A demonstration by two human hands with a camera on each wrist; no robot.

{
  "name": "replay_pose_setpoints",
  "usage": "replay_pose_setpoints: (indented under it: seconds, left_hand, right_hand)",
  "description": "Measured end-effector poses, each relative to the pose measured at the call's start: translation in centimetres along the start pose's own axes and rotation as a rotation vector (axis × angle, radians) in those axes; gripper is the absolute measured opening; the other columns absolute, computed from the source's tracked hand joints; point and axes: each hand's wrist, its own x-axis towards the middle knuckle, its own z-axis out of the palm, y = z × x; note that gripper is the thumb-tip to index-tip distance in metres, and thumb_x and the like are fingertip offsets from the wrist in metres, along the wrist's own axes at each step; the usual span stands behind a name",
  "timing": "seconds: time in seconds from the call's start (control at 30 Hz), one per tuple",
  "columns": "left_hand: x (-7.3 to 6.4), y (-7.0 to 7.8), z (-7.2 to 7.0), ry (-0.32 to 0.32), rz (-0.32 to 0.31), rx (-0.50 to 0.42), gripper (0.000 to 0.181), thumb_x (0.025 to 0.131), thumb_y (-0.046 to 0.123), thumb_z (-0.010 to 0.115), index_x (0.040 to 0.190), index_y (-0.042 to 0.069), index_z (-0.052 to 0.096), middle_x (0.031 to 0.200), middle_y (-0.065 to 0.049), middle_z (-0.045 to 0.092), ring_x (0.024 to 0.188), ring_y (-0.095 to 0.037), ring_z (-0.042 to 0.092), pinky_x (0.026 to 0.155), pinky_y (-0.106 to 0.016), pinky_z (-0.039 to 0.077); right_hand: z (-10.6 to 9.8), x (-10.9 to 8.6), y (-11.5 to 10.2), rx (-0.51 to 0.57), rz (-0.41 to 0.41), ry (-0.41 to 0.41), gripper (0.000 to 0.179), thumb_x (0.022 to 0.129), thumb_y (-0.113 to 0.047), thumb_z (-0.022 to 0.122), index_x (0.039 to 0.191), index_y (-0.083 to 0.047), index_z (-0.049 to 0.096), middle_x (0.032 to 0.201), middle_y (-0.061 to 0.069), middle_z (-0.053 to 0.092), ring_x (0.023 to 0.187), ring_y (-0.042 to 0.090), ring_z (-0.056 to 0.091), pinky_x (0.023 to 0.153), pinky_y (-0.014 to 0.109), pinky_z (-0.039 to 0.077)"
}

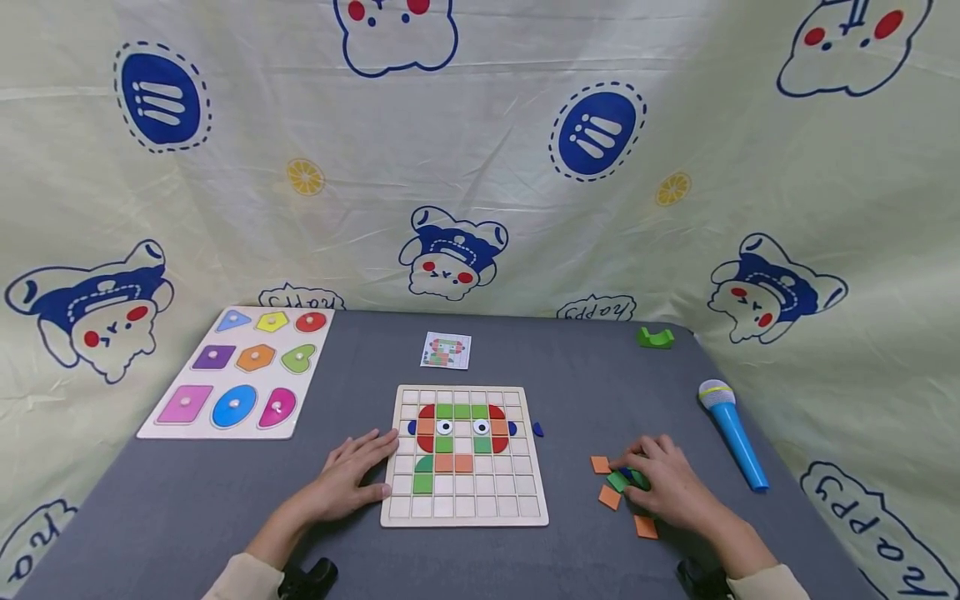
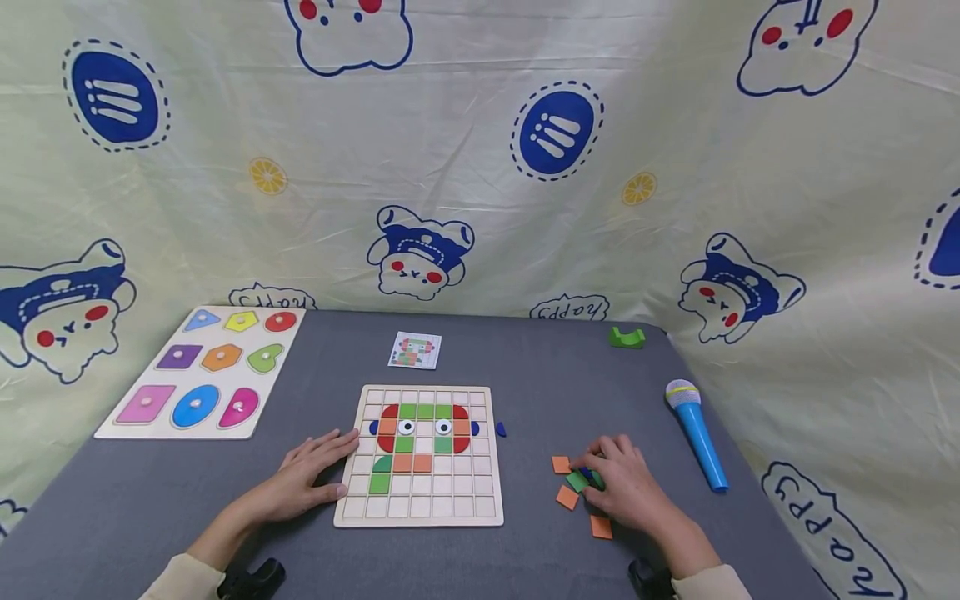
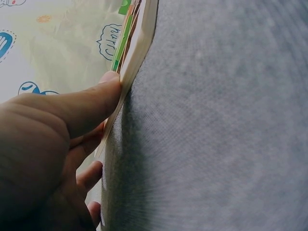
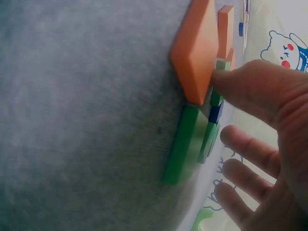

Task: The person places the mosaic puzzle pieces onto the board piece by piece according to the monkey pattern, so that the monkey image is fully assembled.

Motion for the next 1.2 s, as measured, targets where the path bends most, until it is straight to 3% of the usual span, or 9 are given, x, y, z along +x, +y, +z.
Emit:
replay_pose_setpoints:
  seconds: [0.37, 0.53, 0.7, 1.0, 1.2]
  left_hand:
    - [0.1, -0.2, 0.2, 0.0, 0.005, 0.007, 0.067, 0.087, 0.029, 0.065, 0.145, 0.009, 0.038, 0.154, -0.009, 0.033, 0.144, -0.038, 0.02, 0.111, -0.064, 0.005]
    - [0.1, -0.2, 0.2, 0.003, 0.003, 0.001, 0.066, 0.087, 0.027, 0.066, 0.145, 0.01, 0.038, 0.154, -0.008, 0.034, 0.144, -0.037, 0.02, 0.111, -0.063, 0.005]
    - [0.1, -0.2, 0.2, 0.005, 0.005, -0.002, 0.066, 0.087, 0.027, 0.066, 0.145, 0.01, 0.038, 0.154, -0.008, 0.034, 0.144, -0.037, 0.02, 0.111, -0.063, 0.005]
    - [0.0, -0.1, 0.1, 0.002, 0.01, 0.007, 0.067, 0.087, 0.03, 0.065, 0.144, 0.009, 0.038, 0.154, -0.008, 0.033, 0.143, -0.039, 0.02, 0.111, -0.064, 0.005]
    - [-0.1, 0.0, 0.1, 0.013, 0.015, 0.008, 0.066, 0.087, 0.03, 0.065, 0.144, 0.008, 0.039, 0.153, -0.008, 0.034, 0.143, -0.038, 0.021, 0.111, -0.064, 0.006]
  right_hand:
    - [0.0, -0.1, 0.2, 0.041, -0.006, -0.004, 0.02, 0.076, -0.026, 0.077, 0.094, -0.03, 0.069, 0.098, -0.008, 0.052, 0.09, 0.013, 0.038, 0.076, 0.034, 0.033]
    - [-0.1, 0.4, -1.0, 0.068, -0.066, 0.077, 0.017, 0.076, -0.024, 0.077, 0.091, -0.027, 0.069, 0.094, -0.009, 0.054, 0.088, 0.01, 0.039, 0.074, 0.033, 0.034]
    - [0.2, 1.7, -3.6, 0.046, -0.133, 0.158, 0.021, 0.072, -0.026, 0.08, 0.089, -0.025, 0.068, 0.092, -0.009, 0.055, 0.087, 0.01, 0.041, 0.074, 0.034, 0.037]
    - [1.5, 4.2, -9.5, 0.091, -0.201, 0.13, 0.025, 0.072, -0.033, 0.079, 0.093, -0.024, 0.069, 0.092, -0.009, 0.055, 0.089, 0.007, 0.04, 0.079, 0.034, 0.04]
    - [2.8, 5.8, -13.6, 0.102, -0.264, 0.153, 0.025, 0.072, -0.037, 0.079, 0.091, -0.023, 0.07, 0.09, -0.008, 0.055, 0.087, 0.008, 0.04, 0.077, 0.031, 0.039]
